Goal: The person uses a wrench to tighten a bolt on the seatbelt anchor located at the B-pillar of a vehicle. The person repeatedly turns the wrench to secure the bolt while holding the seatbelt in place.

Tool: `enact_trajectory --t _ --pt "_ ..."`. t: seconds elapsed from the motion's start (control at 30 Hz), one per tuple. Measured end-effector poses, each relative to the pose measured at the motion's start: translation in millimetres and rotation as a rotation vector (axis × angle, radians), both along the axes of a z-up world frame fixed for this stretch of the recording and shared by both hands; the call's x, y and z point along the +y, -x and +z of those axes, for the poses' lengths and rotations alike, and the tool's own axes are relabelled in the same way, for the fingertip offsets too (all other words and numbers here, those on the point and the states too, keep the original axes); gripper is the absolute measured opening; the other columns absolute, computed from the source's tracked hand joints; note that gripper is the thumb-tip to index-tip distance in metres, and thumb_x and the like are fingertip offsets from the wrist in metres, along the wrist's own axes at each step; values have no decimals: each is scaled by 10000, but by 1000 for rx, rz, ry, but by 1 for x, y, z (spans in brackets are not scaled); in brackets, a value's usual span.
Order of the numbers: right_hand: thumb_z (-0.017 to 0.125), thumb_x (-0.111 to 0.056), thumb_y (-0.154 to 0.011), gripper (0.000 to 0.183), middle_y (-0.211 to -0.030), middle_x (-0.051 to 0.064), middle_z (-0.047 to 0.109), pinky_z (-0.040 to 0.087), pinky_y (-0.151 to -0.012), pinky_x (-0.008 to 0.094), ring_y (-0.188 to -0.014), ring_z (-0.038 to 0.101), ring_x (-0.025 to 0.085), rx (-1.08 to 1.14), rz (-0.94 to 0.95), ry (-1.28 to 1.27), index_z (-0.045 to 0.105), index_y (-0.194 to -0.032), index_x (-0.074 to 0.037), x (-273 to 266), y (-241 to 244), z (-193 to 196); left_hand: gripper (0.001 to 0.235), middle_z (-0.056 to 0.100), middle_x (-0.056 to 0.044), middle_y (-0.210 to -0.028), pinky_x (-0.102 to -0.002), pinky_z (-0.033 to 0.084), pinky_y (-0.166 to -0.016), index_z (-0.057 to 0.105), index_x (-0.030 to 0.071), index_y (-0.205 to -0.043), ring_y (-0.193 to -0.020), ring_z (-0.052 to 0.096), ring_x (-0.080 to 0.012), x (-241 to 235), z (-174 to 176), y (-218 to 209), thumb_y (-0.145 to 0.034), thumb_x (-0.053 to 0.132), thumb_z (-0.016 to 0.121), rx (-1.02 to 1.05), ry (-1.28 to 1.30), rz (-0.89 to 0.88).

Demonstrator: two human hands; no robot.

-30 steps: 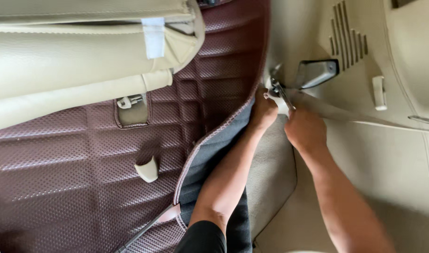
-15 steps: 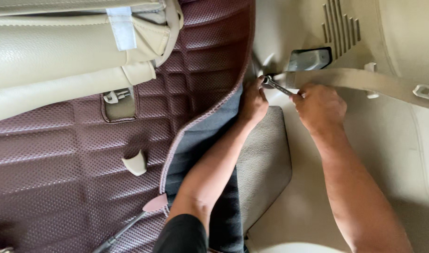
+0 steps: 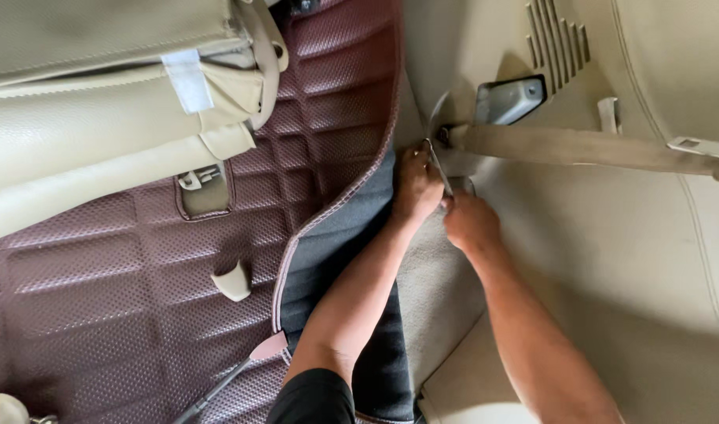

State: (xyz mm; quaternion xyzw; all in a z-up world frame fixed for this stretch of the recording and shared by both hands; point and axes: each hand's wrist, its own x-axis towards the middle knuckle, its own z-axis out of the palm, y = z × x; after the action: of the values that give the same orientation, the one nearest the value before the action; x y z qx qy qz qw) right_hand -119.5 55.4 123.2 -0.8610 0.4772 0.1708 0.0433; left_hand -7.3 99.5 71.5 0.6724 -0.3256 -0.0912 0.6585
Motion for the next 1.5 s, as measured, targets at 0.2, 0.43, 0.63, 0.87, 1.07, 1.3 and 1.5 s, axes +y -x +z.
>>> enact_trajectory --t 0.2,0.43,0.63,0.87,1.07,1.3,1.5 --pt "538 -509 -1024 435 -908 135 776 562 -832 492 -858 740 336 24 -63 36 772 -1032 -142 -3 -25 116 642 575 -227 -1324 -386 487 -1038 517 -66 -1440 -1203 558 -321 12 19 -5 -799 -113 518 216 -177 -179" --pt "895 -283 -872 283 -930 116 769 568 -727 429 -802 738 303 -503 242 334 815 -1084 -114 -37 -59 151 797 463 -248 -1418 -435 367 -1143 372 -60 -1508 -1321 429 -359 21 39 -17 -761 -56 650 41 -278 -242" --pt "822 -451 -908 367 -837 166 757 562 -667 474 -750 722 366 -16 24 476 804 -916 -85 -10 -32 127 802 421 -228 -1488 -377 469 -1081 369 0 -1552 -1327 450 -318 17 41 -16 -782 -101 566 266 -293 -326" --pt "599 -302 -1039 269 -951 202 746 581 -749 506 -829 717 394 -269 40 292 706 -1093 -62 48 1 2 758 492 -261 -1445 -442 425 -1146 447 -65 -1483 -1318 486 -418 5 16 -9 -740 -103 592 84 -180 -210" --pt "560 -335 -1108 330 -956 201 754 581 -767 467 -792 732 343 -50 47 146 724 -1083 -50 28 -3 74 814 480 -268 -1480 -406 420 -1207 387 -73 -1534 -1361 500 -387 1 8 -5 -744 -92 579 129 -151 -166" --pt "844 -291 -938 226 -872 143 750 559 -717 422 -727 707 314 -519 282 406 801 -977 -72 -16 -50 147 875 392 -235 -1505 -417 376 -1142 271 -10 -1572 -1338 430 -358 18 39 -16 -783 -8 649 121 -380 -345" --pt "825 -362 -904 266 -776 125 753 553 -615 449 -647 711 327 -308 69 552 800 -847 -103 -7 -20 113 823 410 -202 -1517 -423 381 -1146 345 7 -1557 -1350 436 -333 19 45 -19 -776 -63 597 177 -337 -319"
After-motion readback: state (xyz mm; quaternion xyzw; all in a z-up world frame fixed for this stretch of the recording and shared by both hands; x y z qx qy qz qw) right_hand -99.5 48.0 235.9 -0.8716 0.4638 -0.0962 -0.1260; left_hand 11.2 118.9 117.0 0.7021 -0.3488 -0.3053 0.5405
